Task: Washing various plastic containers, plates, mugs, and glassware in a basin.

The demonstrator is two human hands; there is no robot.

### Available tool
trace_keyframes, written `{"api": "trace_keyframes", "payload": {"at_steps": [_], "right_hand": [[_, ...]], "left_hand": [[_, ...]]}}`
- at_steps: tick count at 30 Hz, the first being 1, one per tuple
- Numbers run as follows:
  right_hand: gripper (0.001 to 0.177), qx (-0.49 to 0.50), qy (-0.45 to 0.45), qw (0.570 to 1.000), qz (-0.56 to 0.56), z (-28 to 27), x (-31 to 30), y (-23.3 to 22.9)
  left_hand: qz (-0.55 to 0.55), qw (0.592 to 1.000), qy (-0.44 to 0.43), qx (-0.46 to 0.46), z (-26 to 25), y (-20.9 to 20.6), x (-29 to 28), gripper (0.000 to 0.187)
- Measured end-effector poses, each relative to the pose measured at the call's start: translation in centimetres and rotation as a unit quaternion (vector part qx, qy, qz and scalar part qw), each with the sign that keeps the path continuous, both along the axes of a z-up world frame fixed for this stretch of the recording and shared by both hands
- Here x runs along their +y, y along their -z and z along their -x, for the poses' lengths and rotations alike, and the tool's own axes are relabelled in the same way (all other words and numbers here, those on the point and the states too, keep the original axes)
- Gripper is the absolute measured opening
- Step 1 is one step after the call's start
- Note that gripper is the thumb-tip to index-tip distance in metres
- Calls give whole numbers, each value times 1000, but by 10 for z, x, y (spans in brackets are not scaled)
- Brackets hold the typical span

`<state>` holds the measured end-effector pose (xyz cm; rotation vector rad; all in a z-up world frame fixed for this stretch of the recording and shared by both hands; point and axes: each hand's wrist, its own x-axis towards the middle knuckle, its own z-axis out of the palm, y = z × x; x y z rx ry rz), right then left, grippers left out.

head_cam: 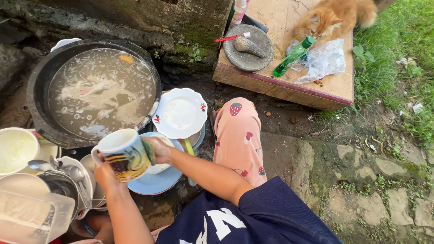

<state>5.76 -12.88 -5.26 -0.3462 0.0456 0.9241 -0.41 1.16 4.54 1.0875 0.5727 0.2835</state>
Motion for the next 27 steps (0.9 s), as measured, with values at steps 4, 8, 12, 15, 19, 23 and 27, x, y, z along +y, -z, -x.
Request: {"api": "trace_keyframes", "payload": {"at_steps": [4,8,12,15,19,23,27], "right_hand": [[39,-50,-10,998,40,-33,-14,-41],[44,-209,-110,957,170,-42,-15,-70],[57,-491,-183,799,296,-33,-11,-59],[65,-569,-113,737,348,-10,0,-50],[69,-610,-43,705,360,27,-11,-109],[59,-577,7,713,398,31,-10,-97],[47,-460,9,800,385,19,-20,-103]], "left_hand": [[-69,997,-24,27,12,5,1,8],[-125,992,26,-23,17,32,3,6],[-358,933,-11,27,20,33,-5,3],[-572,815,-79,49,26,-5,-27,13],[-640,757,-121,47,27,6,-14,12],[-580,807,-37,105,25,6,-5,24],[-507,839,133,144,17,26,15,20]]}}
